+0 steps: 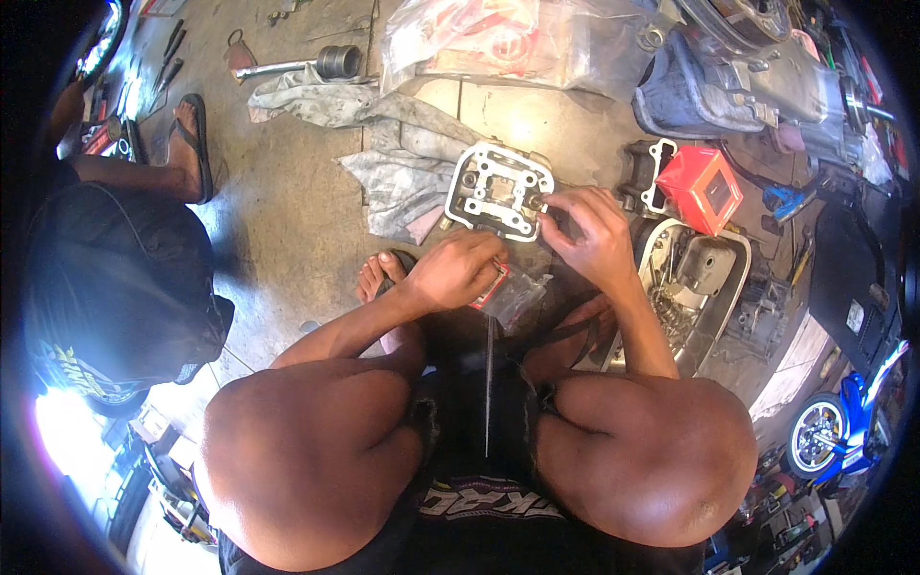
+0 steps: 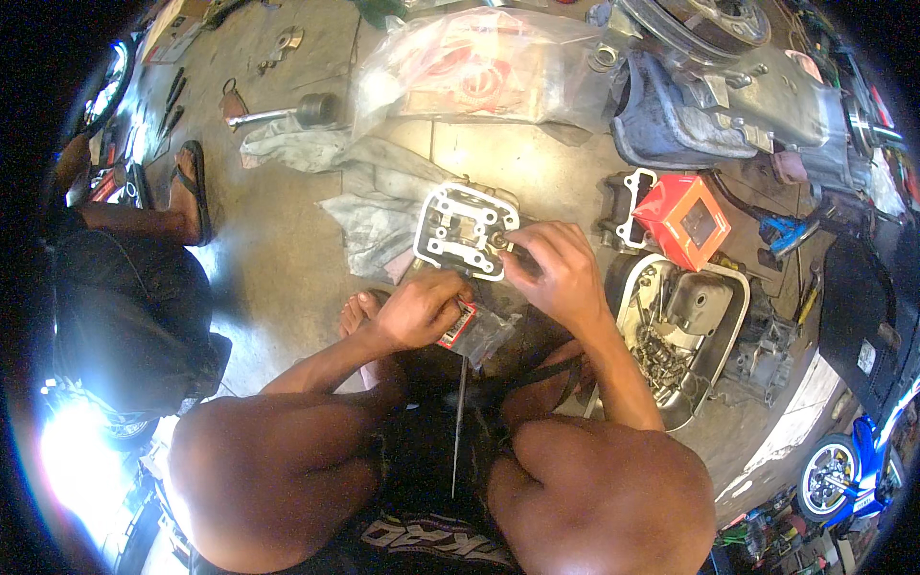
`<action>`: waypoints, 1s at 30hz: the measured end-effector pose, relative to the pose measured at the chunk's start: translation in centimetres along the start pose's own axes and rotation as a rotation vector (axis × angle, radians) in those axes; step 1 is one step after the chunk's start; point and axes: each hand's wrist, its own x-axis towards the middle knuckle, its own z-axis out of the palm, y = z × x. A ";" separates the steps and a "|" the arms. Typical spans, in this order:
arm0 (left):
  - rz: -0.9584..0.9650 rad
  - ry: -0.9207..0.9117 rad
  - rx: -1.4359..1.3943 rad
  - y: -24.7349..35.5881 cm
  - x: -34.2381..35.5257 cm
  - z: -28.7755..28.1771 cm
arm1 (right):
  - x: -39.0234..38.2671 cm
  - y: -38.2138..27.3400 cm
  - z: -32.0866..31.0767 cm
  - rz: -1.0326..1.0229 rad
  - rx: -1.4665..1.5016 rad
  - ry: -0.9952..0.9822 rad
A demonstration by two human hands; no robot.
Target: The person picks up a metal engine head, examines the valve area, and uses a socket wrench to tighten bolts while sitting on the floor.
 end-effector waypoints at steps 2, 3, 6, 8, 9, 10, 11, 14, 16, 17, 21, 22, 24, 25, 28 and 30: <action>-0.022 0.001 0.013 0.0 -0.7 -0.3 | 0.0 -0.2 0.7 -0.016 0.012 -0.012; -0.018 -0.003 0.007 0.1 -0.5 -0.3 | 0.0 -0.1 0.4 -0.014 0.003 -0.016; 0.009 -0.004 0.009 -0.1 -0.2 0.0 | 0.1 0.0 0.1 -0.051 -0.036 -0.038; 0.021 -0.004 0.022 -0.2 -0.3 0.0 | 0.3 -0.1 0.0 -0.092 -0.062 -0.054; 0.027 -0.009 0.027 -0.2 -0.2 0.0 | 0.4 -0.1 -0.1 -0.109 -0.080 -0.059; 0.032 -0.013 0.033 -0.2 -0.1 0.0 | 0.5 -0.1 -0.2 -0.128 -0.096 -0.065; 0.035 -0.011 0.030 -0.3 -0.1 0.1 | 0.6 -0.1 -0.2 -0.131 -0.093 -0.064; 0.044 -0.017 0.032 -0.5 -0.1 0.3 | 0.8 -0.1 -0.1 -0.139 -0.088 -0.065; 0.047 -0.039 0.044 -0.7 -0.2 0.3 | 0.9 0.0 -0.1 -0.135 -0.091 -0.071; 0.049 -0.038 0.044 -0.8 -0.2 0.4 | 0.9 0.0 0.0 -0.134 -0.091 -0.076; 0.039 -0.037 0.057 -0.9 -0.6 0.4 | 1.0 -0.2 0.6 -0.148 -0.118 -0.084; 0.032 -0.038 0.065 -0.9 -0.8 0.3 | 1.0 -0.3 0.9 -0.156 -0.130 -0.081; 0.051 -0.045 0.070 -0.8 -0.3 0.4 | 0.9 -0.2 0.4 -0.142 -0.136 -0.097; 0.071 -0.053 0.067 -0.6 0.3 0.5 | 0.8 -0.1 -0.3 -0.131 -0.150 -0.103; 0.062 -0.062 0.052 -0.8 0.0 0.4 | 0.3 0.0 0.0 -0.161 -0.116 -0.092; 0.063 -0.030 0.036 -1.0 -0.4 0.5 | 0.0 0.2 0.5 -0.184 -0.075 -0.081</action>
